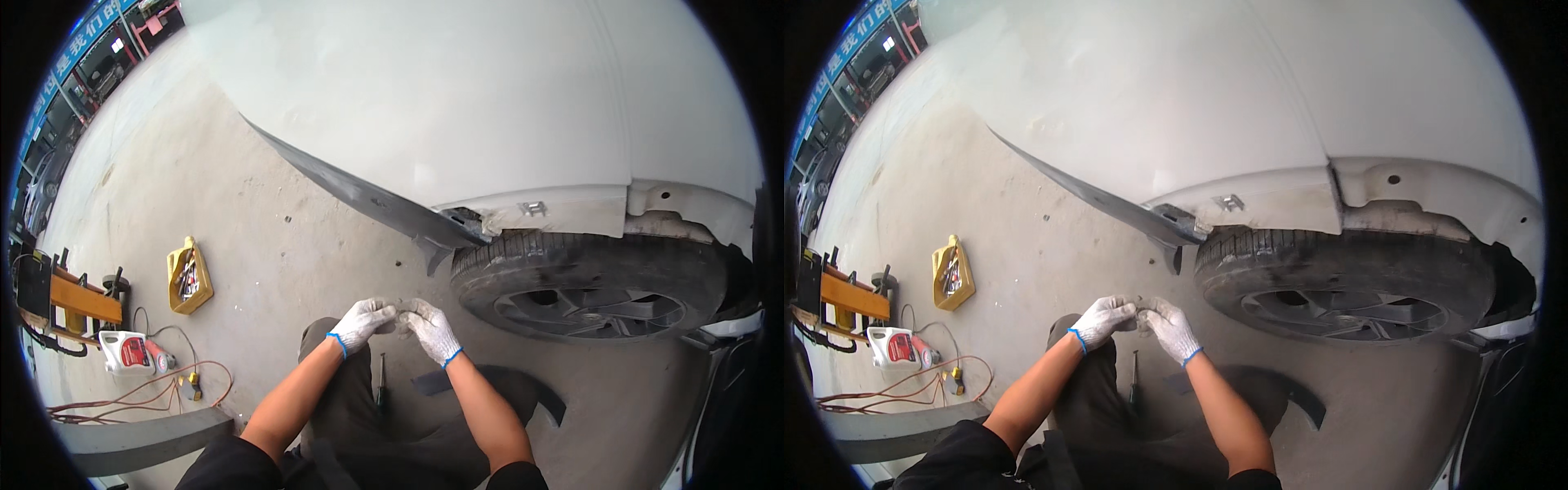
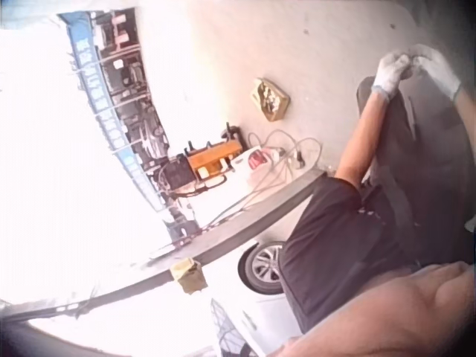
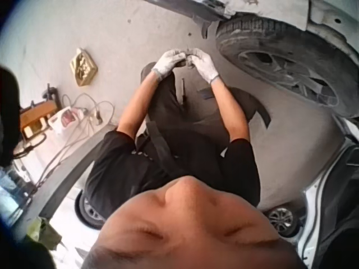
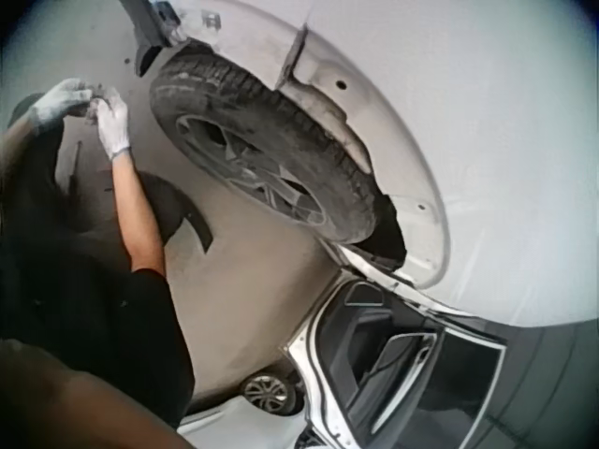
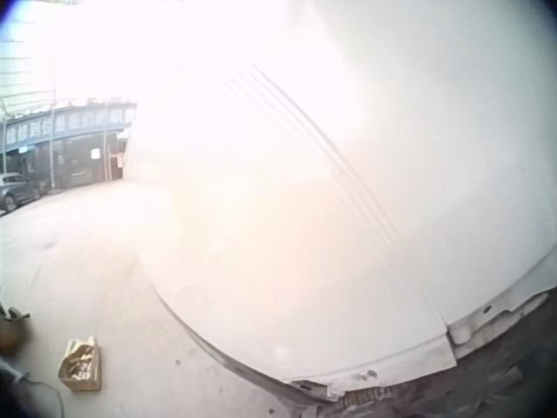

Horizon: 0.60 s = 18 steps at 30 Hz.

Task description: The person sorts fasteners from a yellow container into a white bin, then kneels by a white car to remove and reattach clips and fasteners around the front right wheel arch and bumper area using a screwdriver and pliers.

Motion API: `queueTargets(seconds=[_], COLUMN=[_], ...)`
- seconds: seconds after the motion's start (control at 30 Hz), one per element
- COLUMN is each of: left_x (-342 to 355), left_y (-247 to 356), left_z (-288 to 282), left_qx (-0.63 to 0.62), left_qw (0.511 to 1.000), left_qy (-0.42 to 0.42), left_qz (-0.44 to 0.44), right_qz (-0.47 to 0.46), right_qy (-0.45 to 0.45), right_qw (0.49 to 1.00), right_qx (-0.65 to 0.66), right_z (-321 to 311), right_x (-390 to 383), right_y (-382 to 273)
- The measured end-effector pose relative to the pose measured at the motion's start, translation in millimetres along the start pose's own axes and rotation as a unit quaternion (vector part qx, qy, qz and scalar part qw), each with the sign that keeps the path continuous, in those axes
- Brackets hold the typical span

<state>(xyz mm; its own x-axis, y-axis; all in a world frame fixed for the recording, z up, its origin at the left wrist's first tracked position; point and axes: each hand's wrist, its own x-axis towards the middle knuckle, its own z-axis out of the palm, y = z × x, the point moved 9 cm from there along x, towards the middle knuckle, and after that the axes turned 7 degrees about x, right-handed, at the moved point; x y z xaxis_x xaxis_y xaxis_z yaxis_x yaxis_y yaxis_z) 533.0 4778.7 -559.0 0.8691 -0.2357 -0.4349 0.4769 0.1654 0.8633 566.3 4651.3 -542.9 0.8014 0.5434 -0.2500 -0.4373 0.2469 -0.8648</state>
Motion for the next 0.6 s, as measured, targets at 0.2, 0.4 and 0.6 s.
queueTargets(seconds=[0.2, 0.4, 0.6], left_x=[-8, -9, -6], left_y=[13, 13, 14], left_z=[5, 9, 10], left_qx=[-0.028, -0.024, 0.021], left_qw=[0.998, 0.999, 0.998], left_qy=[0.03, 0.009, 0.022], left_qz=[0.036, 0.034, 0.054], right_qz=[-0.013, -0.029, -0.133], right_qy=[-0.008, -0.019, 0.035], right_qw=[1.0, 0.999, 0.965], right_qx=[0.009, 0.018, -0.222], right_z=[4, 2, -3], right_x=[-5, -5, -12], right_y=[-13, -7, -22])
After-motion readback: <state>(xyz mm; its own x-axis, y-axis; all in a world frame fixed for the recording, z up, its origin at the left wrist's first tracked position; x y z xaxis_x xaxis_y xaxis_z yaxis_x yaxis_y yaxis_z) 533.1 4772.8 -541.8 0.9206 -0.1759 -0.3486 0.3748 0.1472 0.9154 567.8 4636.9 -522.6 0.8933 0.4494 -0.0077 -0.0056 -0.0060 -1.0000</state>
